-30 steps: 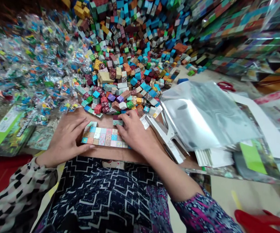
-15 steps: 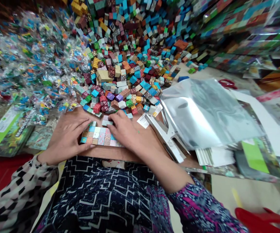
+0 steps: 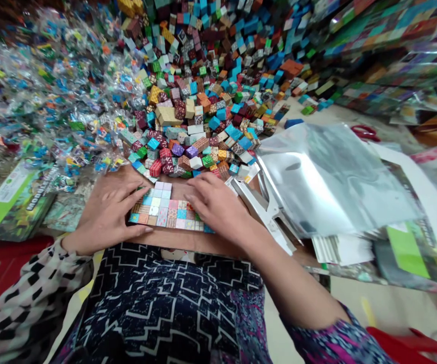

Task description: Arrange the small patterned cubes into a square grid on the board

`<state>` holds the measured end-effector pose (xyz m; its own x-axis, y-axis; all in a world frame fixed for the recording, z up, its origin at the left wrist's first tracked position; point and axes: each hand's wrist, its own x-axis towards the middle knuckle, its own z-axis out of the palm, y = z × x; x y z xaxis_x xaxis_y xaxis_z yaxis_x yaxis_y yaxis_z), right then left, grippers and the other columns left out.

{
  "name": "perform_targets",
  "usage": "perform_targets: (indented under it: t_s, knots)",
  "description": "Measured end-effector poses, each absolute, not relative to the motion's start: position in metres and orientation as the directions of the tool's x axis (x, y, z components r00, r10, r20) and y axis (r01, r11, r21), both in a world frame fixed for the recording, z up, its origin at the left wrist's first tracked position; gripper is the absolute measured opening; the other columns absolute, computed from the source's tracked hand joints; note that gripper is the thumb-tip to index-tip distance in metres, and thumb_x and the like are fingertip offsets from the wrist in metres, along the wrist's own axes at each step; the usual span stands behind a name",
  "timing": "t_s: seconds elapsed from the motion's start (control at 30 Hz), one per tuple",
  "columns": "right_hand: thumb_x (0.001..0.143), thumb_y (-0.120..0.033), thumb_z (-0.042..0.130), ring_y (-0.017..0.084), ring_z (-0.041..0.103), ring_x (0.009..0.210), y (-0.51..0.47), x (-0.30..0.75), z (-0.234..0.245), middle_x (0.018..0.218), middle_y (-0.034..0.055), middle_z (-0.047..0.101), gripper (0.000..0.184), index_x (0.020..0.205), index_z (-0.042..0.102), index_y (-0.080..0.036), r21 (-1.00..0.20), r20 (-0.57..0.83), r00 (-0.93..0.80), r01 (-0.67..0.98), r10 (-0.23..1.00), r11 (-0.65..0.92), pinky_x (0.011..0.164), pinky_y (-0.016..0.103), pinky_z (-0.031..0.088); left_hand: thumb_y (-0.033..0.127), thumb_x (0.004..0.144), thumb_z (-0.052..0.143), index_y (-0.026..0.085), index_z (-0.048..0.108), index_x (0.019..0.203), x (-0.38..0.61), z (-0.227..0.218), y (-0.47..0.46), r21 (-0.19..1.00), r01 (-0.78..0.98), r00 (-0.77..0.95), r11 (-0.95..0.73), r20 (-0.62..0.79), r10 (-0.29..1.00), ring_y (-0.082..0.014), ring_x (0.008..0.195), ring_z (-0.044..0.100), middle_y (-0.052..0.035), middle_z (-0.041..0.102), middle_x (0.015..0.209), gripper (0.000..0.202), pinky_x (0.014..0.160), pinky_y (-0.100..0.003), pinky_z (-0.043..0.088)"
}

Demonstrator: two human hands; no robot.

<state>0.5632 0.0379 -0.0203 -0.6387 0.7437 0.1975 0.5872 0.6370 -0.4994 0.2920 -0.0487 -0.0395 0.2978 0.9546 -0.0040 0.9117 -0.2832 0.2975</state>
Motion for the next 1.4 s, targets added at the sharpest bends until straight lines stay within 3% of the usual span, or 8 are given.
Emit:
perform_targets:
  t_s: [0.1,0.27,0.4,0.53,0.83,1.07,1.27,1.4]
  knots:
    - [0.096,-0.034,0.051,0.026,0.063,0.105,0.037,0.591,-0.021,0.113,0.0127,0.066,0.029,0.112,0.068,-0.017,-0.462,0.198,-0.562,0.669,0.803,0.582,0.091,0.044,0.052,0.066,0.082,0.061,0.026,0.042,0.147,0.295,-0.035,-0.049,0.271,0.91,0.314,-0.313,0.039,0.948,-0.038,0.136,0.042,-0.0123,0.044,0.152,0.079,0.107,-0.056,0.035]
    - [0.095,-0.027,0.048,0.027,0.064,0.103,0.044,0.594,-0.03,0.11,0.0132,0.068,0.027,0.109,0.068,-0.016,-0.393,0.163,-0.487,0.766,0.858,0.509,0.091,0.045,0.052,0.058,0.091,0.051,0.022,0.054,0.137,0.306,-0.029,-0.045,0.247,0.875,0.397,-0.415,0.122,0.91,-0.0351,0.133,0.047,-0.0119,0.05,0.149,0.059,0.105,-0.054,0.035]
    - [0.095,-0.03,0.05,0.03,0.063,0.102,0.049,0.562,-0.029,0.114,0.0165,0.064,0.033,0.12,0.064,-0.012,-0.264,0.106,-0.426,0.859,0.899,0.438,0.086,0.045,0.051,0.057,0.091,0.051,0.021,0.052,0.14,0.317,-0.029,-0.042,0.236,0.856,0.457,-0.461,0.076,0.886,-0.0337,0.134,0.046,-0.0094,0.048,0.152,0.061,0.107,-0.054,0.033]
    - [0.098,-0.038,0.045,0.028,0.064,0.092,0.051,0.537,-0.023,0.109,0.0164,0.063,0.035,0.109,0.066,-0.012,-0.143,0.004,-0.359,0.924,0.933,0.356,0.074,0.039,0.049,0.055,0.092,0.052,0.02,0.049,0.143,0.324,-0.028,-0.041,0.225,0.855,0.48,-0.467,-0.003,0.877,-0.0336,0.138,0.043,-0.0085,0.047,0.153,0.063,0.109,-0.055,0.031]
    - [0.091,-0.03,0.047,0.025,0.062,0.09,0.051,0.543,-0.02,0.106,0.0152,0.062,0.028,0.098,0.068,-0.012,-0.161,-0.046,-0.355,0.925,0.934,0.343,0.07,0.033,0.044,0.05,0.094,0.052,0.02,0.05,0.143,0.323,-0.027,-0.041,0.204,0.858,0.484,-0.472,-0.015,0.875,-0.0326,0.137,0.044,-0.0087,0.048,0.152,0.058,0.11,-0.054,0.031]
    - [0.094,-0.036,0.045,0.028,0.06,0.097,0.048,0.539,-0.019,0.111,0.0163,0.062,0.036,0.113,0.064,-0.012,-0.131,-0.034,-0.363,0.925,0.931,0.356,0.074,0.035,0.045,0.056,0.095,0.047,0.018,0.056,0.137,0.327,-0.027,-0.041,0.174,0.836,0.511,-0.52,0.097,0.854,-0.0336,0.13,0.05,-0.011,0.055,0.145,0.058,0.104,-0.054,0.032]
    - [0.092,-0.033,0.044,0.028,0.062,0.094,0.057,0.537,-0.021,0.109,0.0141,0.063,0.033,0.111,0.066,-0.016,-0.095,-0.04,-0.377,0.923,0.925,0.372,0.067,0.033,0.044,0.037,0.1,0.041,0.018,0.06,0.131,0.347,-0.017,-0.023,0.116,0.856,0.473,-0.504,0.221,0.853,-0.0298,0.12,0.054,-0.0096,0.062,0.137,0.041,0.096,-0.048,0.037]
    - [0.093,-0.036,0.046,0.028,0.062,0.094,0.056,0.542,-0.019,0.11,0.0136,0.062,0.032,0.109,0.066,-0.017,-0.093,-0.062,-0.398,0.915,0.915,0.392,0.067,0.034,0.044,0.032,0.097,0.044,0.012,0.054,0.137,0.366,-0.006,0.006,0.073,0.932,0.334,-0.355,0.21,0.919,-0.032,0.108,0.056,-0.0153,0.065,0.122,0.046,0.085,-0.046,0.043]
